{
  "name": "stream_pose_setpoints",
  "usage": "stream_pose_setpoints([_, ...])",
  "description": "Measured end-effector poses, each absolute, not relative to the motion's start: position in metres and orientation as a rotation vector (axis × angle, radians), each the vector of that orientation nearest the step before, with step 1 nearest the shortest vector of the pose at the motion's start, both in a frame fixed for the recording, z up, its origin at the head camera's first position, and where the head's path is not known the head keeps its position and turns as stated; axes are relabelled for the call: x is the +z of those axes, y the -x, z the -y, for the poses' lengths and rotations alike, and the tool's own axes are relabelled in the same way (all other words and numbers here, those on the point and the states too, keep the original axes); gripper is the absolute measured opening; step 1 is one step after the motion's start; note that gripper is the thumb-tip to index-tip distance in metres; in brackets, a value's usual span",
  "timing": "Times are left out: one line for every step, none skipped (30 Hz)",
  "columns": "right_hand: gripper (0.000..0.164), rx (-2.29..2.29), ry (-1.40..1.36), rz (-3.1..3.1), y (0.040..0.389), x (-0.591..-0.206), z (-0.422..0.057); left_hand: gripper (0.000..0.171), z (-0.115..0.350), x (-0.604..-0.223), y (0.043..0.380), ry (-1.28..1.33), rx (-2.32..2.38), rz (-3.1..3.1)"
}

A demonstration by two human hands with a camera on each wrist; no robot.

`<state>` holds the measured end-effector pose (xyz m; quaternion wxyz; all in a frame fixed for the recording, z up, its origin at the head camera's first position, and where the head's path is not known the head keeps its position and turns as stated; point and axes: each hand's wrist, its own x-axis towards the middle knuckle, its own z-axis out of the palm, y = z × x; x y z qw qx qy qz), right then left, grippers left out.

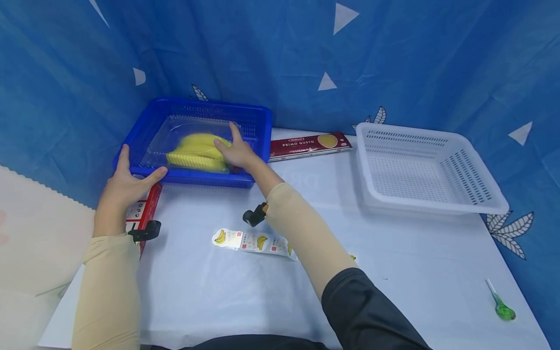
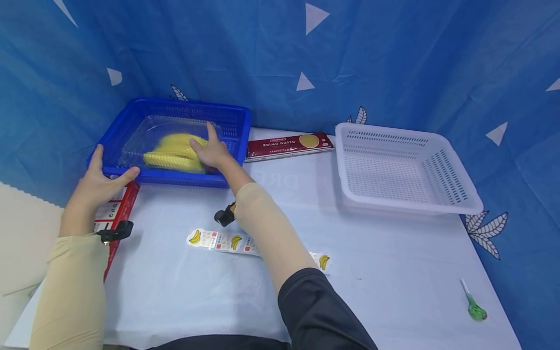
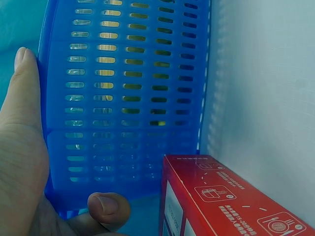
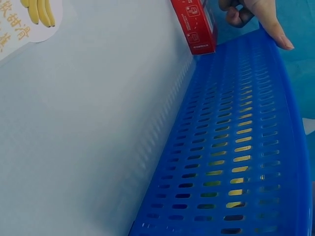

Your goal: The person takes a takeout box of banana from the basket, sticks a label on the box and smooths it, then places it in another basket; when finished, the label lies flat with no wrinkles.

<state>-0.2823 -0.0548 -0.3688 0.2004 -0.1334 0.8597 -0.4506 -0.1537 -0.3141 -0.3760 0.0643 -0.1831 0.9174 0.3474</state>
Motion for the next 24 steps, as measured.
stream_pose_setpoints([0.075,-1.27,0.371,-2.398,0.282,-0.368,0.055,0.119,0.314,-0.376,0.153,0.553,1.047,-2.77])
stream_pose_setpoints([0.075,-1.278,0.369,-2.396,0.282,-0.367,0.055,0.119,0.314,-0.376,0.153,0.551,1.047,-2.768])
stream_pose_setpoints([0.074,-1.284,0.365,-2.401,0.281,-0.367,0.055,0.119,0.314,-0.376,0.153,0.549,1.049,-2.768])
stream_pose_setpoints([0.073,-1.294,0.361,-2.401,0.281,-0.366,0.056,0.119,0.314,-0.376,0.153,0.548,1.046,-2.768])
stream_pose_setpoints([0.073,-1.303,0.363,-2.4,0.281,-0.365,0.056,0.119,0.314,-0.376,0.152,0.548,1.045,-2.768])
stream_pose_setpoints([0.072,-1.311,0.356,-2.4,0.281,-0.365,0.057,0.119,0.315,-0.376,0.152,0.549,1.043,-2.77])
stream_pose_setpoints([0.072,-1.323,0.352,-2.398,0.281,-0.365,0.057,0.119,0.315,-0.376,0.152,0.547,1.041,-2.77])
stream_pose_setpoints([0.072,-1.337,0.344,-2.392,0.281,-0.365,0.057,0.119,0.315,-0.376,0.152,0.546,1.042,-2.771])
stream_pose_setpoints([0.071,-1.345,0.338,-2.391,0.281,-0.364,0.057,0.119,0.314,-0.376,0.152,0.545,1.042,-2.772])
stream_pose_setpoints([0.071,-1.354,0.332,-2.387,0.281,-0.364,0.057,0.119,0.314,-0.376,0.152,0.546,1.041,-2.774])
stream_pose_setpoints([0.071,-1.355,0.326,-2.39,0.281,-0.364,0.056,0.119,0.314,-0.377,0.151,0.546,1.043,-2.774])
stream_pose_setpoints([0.071,-1.35,0.32,-2.397,0.281,-0.363,0.055,0.119,0.314,-0.377,0.151,0.546,1.043,-2.776])
stream_pose_setpoints([0.071,-1.344,0.322,-2.409,0.281,-0.363,0.055,0.119,0.314,-0.377,0.151,0.545,1.044,-2.778])
stream_pose_setpoints([0.07,-1.334,0.321,-2.421,0.282,-0.362,0.054,0.119,0.313,-0.377,0.151,0.545,1.044,-2.779])
stream_pose_setpoints([0.071,-1.322,0.325,-2.433,0.282,-0.361,0.053,0.119,0.313,-0.377,0.151,0.546,1.044,-2.781])
stream_pose_setpoints([0.071,-1.305,0.326,-2.447,0.282,-0.36,0.052,0.119,0.314,-0.377,0.151,0.546,1.044,-2.782])
stream_pose_setpoints([0.071,-1.297,0.329,-2.449,0.282,-0.359,0.051,0.119,0.314,-0.377,0.151,0.546,1.045,-2.781])
stream_pose_setpoints([0.071,-1.291,0.332,-2.45,0.282,-0.358,0.051,0.119,0.314,-0.378,0.151,0.546,1.042,-2.784])
stream_pose_setpoints([0.071,-1.284,0.336,-2.453,0.282,-0.357,0.05,0.119,0.314,-0.378,0.152,0.546,1.041,-2.783])
stream_pose_setpoints([0.071,-1.278,0.339,-2.448,0.283,-0.356,0.049,0.119,0.314,-0.378,0.152,0.548,1.038,-2.782])
stream_pose_setpoints([0.071,-1.27,0.346,-2.445,0.283,-0.355,0.048,0.119,0.315,-0.378,0.152,0.548,1.036,-2.782])
stream_pose_setpoints([0.071,-1.271,0.351,-2.441,0.283,-0.354,0.047,0.119,0.315,-0.379,0.152,0.549,1.034,-2.781])
stream_pose_setpoints([0.071,-1.273,0.359,-2.433,0.284,-0.353,0.046,0.119,0.315,-0.379,0.152,0.551,1.031,-2.782])
stream_pose_setpoints([0.072,-1.268,0.37,-2.434,0.285,-0.351,0.045,0.119,0.315,-0.379,0.152,0.551,1.029,-2.782])
